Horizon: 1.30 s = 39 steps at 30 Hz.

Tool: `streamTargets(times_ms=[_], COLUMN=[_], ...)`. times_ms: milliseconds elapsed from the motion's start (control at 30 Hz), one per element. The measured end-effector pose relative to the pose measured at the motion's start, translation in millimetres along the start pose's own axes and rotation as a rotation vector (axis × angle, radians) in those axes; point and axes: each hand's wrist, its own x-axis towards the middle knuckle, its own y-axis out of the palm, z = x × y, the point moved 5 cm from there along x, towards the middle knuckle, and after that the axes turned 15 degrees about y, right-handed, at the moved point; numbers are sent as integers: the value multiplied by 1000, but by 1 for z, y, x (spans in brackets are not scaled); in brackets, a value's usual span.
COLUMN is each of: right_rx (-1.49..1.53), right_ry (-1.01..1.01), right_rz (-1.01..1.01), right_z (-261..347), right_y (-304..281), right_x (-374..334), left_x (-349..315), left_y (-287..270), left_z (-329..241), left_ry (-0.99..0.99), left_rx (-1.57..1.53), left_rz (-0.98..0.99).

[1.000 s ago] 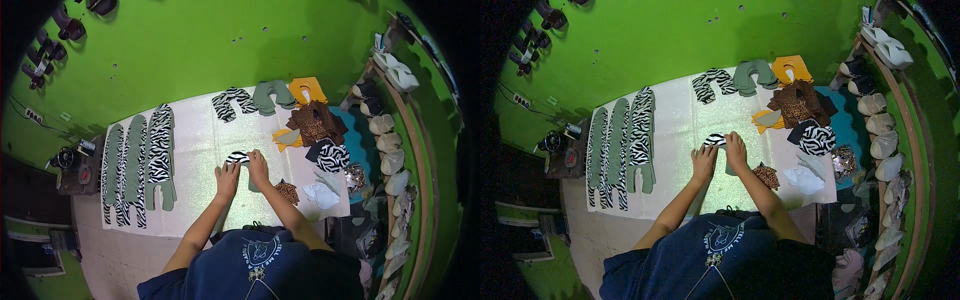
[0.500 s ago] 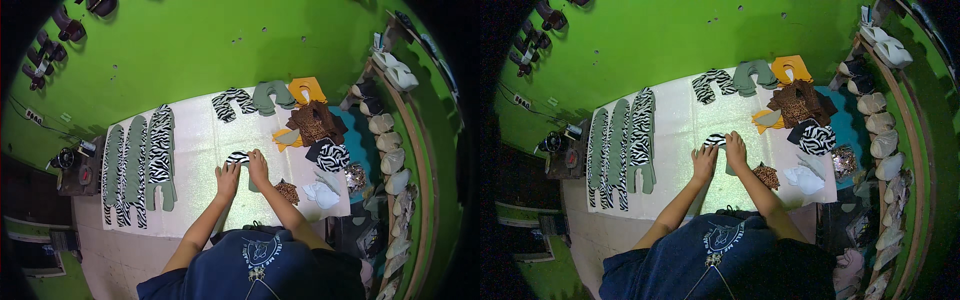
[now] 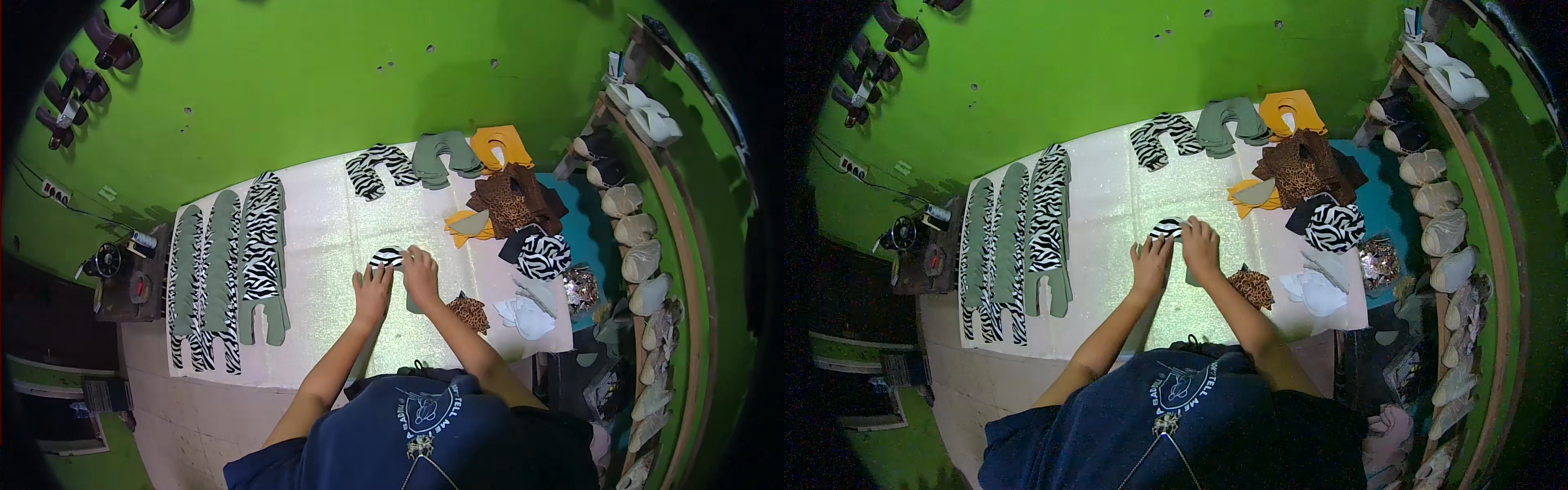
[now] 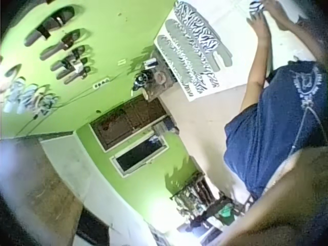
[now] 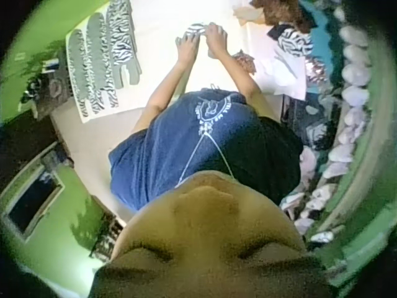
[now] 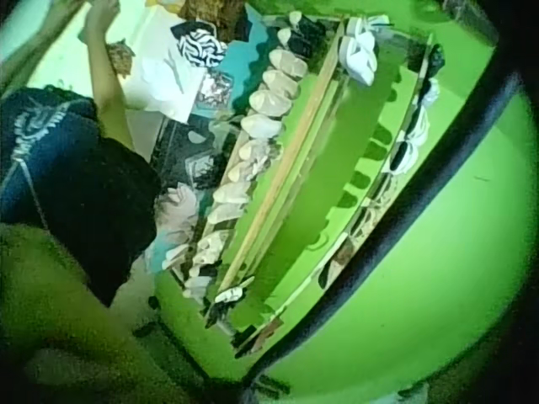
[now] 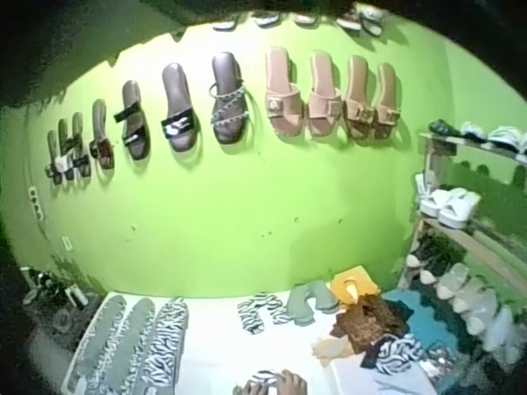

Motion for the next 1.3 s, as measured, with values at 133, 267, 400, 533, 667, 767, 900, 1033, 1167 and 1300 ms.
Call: streamTargets(times_ms=[133,267,400,533,667,767,900,1033,1167,1300], right_rx=[31,-83,-168,-239,-284,-260,-252,-241,-243,-291], right_ry=[-118,-136,-147,-130,-107,-103,-119,-109,-94,-85], right_rz=[129,171,177,202,210,207,170,169,208,182], right_z=[12,7,6,5,0,-5,-10,-9,-7,-3], right_y=[7,16,16,13,12,8,9,9,7,5], right_x=[-16,-21,-23,-25,-25,-26,-28,-28,-26,-26], left_x=[-1,-1,-3,-3,-1,-2,-3,-5,-6,4], left_y=[2,-1,1,0,-1,-1,-2,0,0,-9], left_z=[1,1,3,4,3,3,3,6,9,13], left_ry=[-8,-18,-32,-25,-25,-20,-23,-36,-40,-98], left_rx=[-38,-77,-87,-78,-63,-40,-53,-33,-36,-196], left_rz=[19,14,30,14,15,32,-15,-8,-14,52])
